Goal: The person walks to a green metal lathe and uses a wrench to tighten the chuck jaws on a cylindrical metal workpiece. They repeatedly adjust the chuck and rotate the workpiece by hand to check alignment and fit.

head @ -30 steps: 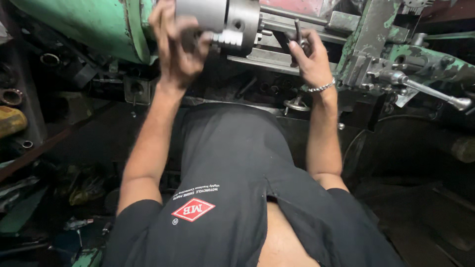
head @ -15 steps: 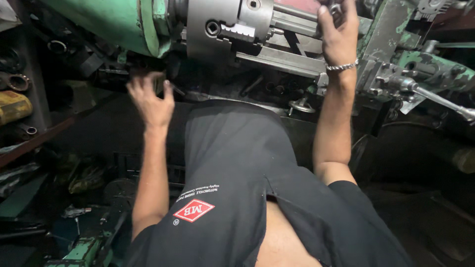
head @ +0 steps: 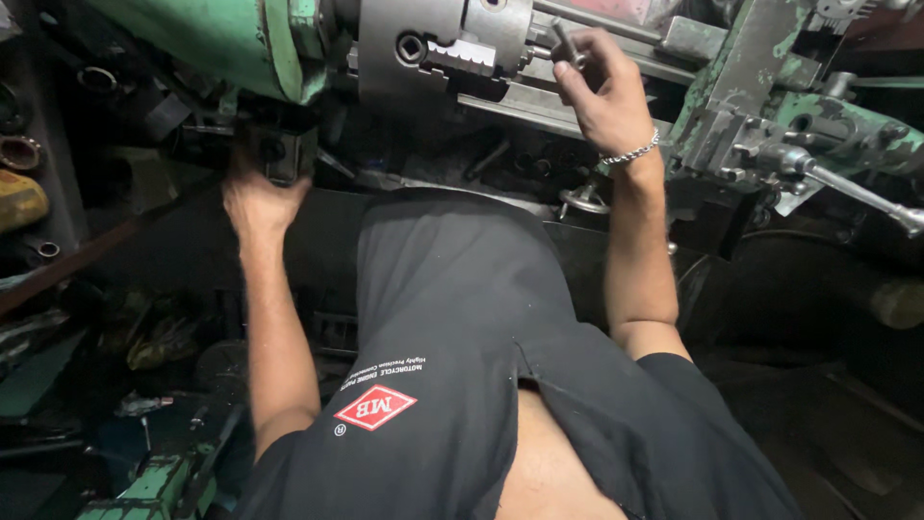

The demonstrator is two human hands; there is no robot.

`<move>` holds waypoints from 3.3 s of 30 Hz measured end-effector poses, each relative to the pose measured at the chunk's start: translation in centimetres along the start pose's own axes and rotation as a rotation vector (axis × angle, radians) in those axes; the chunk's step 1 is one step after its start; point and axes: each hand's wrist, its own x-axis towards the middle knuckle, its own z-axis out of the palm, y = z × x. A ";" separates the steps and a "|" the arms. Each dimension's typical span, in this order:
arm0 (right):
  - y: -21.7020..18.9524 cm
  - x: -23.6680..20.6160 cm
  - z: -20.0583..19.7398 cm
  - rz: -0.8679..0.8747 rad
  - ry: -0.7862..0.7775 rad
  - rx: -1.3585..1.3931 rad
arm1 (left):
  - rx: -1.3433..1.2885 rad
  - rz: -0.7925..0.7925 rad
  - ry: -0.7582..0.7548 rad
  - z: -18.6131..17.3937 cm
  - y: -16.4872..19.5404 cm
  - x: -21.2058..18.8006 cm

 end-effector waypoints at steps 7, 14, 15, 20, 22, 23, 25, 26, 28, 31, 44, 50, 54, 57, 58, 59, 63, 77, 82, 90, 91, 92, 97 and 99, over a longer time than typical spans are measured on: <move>0.5 -0.4 0.4 0.014 0.205 0.116 | 0.005 -0.030 0.280 5.8 0.8 -0.1; 0.9 -1.3 -1.1 0.109 0.184 0.155 | 0.202 0.004 0.067 0.3 1.4 -0.1; 1.1 -1.6 -1.3 0.114 0.189 0.170 | 0.254 0.099 0.108 -0.3 2.3 -0.2; 2.2 -2.8 -1.7 0.191 0.226 0.179 | 0.223 0.285 0.301 -0.8 9.2 0.1; 2.5 -3.2 -1.8 0.216 0.223 0.203 | -0.012 0.312 0.309 -1.4 11.8 0.3; 2.6 -3.4 -1.8 0.222 0.216 0.211 | -0.149 0.334 0.297 -1.9 12.9 0.5; 2.6 -3.8 -1.8 0.226 0.212 0.226 | -0.371 0.361 0.277 -2.7 14.8 0.9; 2.5 -3.9 -1.7 0.221 0.217 0.233 | -0.460 0.367 0.272 -2.8 15.6 1.1; 2.5 -4.0 -1.6 0.225 0.220 0.230 | -0.577 0.380 0.248 -2.6 16.8 1.8; 2.5 -4.1 -1.2 0.246 0.215 0.222 | -0.656 0.364 0.203 -1.1 17.4 2.7; 0.7 -1.9 -1.3 0.134 0.147 0.164 | -0.534 0.267 0.174 -1.2 19.5 2.8; 0.3 -0.6 -2.1 0.137 0.170 0.159 | -0.608 0.130 0.024 -8.2 22.6 3.1; 0.4 0.2 -2.0 -0.010 0.216 0.101 | -0.568 0.010 -0.030 -10.6 21.8 1.9; 0.5 0.2 -1.2 0.032 0.249 0.058 | -0.215 -0.131 -0.259 -10.6 17.5 0.9; 0.5 0.0 -0.9 0.026 0.183 0.000 | -0.064 -0.131 -0.263 -10.2 15.4 0.9; 0.5 -0.2 -0.7 0.020 0.116 -0.059 | 0.085 -0.131 -0.267 -9.4 13.2 0.7; 0.7 -0.9 -0.1 0.071 0.030 0.074 | 0.372 -0.164 -0.195 -5.0 4.6 0.3; 0.3 -1.7 0.8 0.001 0.287 -0.062 | -0.131 -0.206 0.311 5.9 2.1 -0.8; 0.7 -2.3 -0.4 0.049 0.303 0.063 | 0.007 -0.040 0.343 5.7 2.5 -0.6; 1.4 -3.3 -0.9 0.143 0.319 0.076 | 0.216 0.257 0.266 -1.4 6.3 0.7; 1.5 -3.4 -0.9 0.138 0.313 0.086 | 0.196 0.261 0.337 -1.1 7.7 1.0; 1.6 -3.6 -0.8 0.135 0.308 0.098 | 0.178 0.266 0.404 -0.7 9.3 0.9; 2.1 -4.3 -0.4 0.165 0.327 0.135 | -0.489 0.209 0.316 -0.8 16.2 0.5; 2.2 -4.5 -0.2 0.166 0.330 0.128 | -0.535 0.358 0.391 -1.7 18.0 0.8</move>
